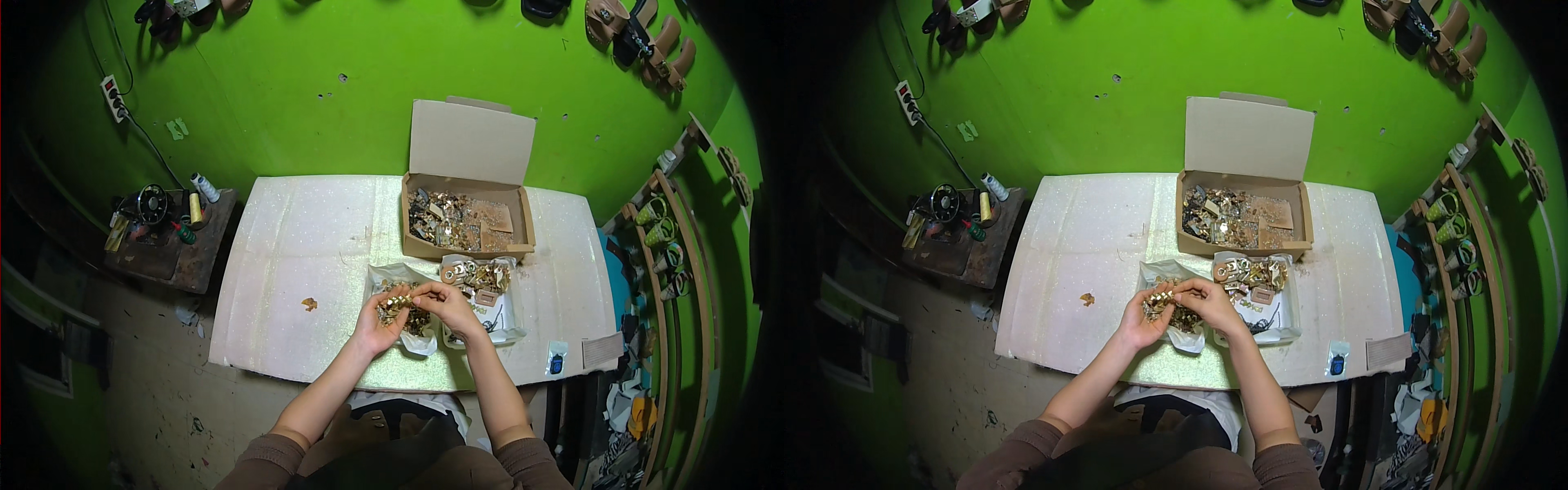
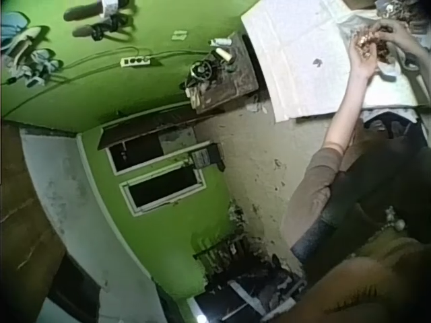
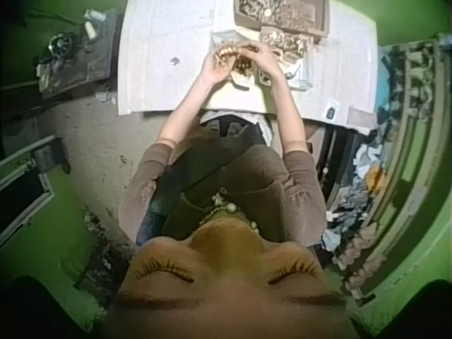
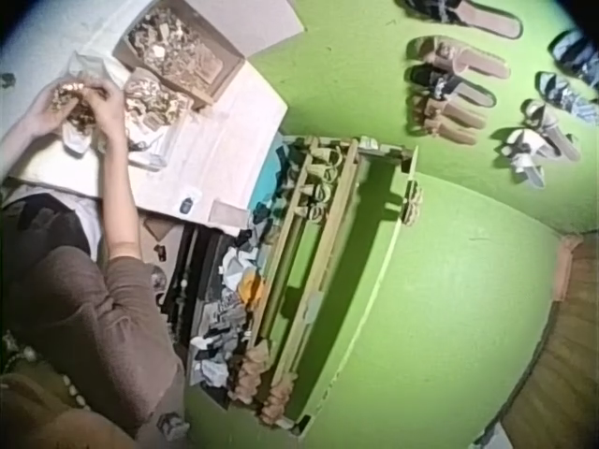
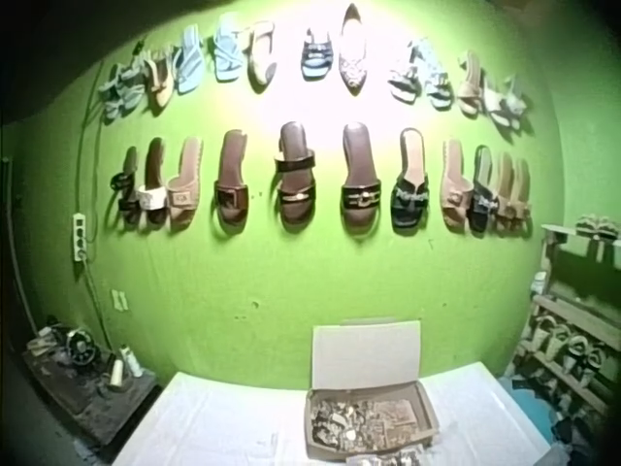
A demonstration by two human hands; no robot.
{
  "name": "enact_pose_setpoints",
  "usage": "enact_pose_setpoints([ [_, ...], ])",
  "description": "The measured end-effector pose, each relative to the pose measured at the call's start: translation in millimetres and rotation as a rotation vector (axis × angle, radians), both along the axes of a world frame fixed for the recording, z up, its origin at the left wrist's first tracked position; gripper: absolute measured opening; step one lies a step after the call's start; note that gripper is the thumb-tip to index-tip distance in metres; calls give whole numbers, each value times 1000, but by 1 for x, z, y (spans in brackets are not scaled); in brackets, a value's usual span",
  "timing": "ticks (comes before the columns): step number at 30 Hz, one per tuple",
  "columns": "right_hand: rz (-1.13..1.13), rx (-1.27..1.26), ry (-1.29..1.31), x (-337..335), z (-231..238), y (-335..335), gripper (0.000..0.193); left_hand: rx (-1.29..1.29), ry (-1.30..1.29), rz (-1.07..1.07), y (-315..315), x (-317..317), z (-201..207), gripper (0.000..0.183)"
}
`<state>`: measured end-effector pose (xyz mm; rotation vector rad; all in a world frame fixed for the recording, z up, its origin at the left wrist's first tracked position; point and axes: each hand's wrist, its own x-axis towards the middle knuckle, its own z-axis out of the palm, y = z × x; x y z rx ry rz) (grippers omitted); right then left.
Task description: Sort small shoe hardware components by type from a mixed container into separate bags.
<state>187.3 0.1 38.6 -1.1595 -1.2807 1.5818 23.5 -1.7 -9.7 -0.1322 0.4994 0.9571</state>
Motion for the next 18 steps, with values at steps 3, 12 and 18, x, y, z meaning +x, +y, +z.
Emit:
enact_pose_setpoints([
  [3,-39,-41,-13,1,-4,-6,15,-25,2,-1,-1,0,1,27],
  [12,-154,-97,101,21,-20,-25,22,-86,-60,-6,1,19,5,22],
  [18,-156,-234,340,57,-29,-33,22,-79,-111,3,6,50,6,18],
])
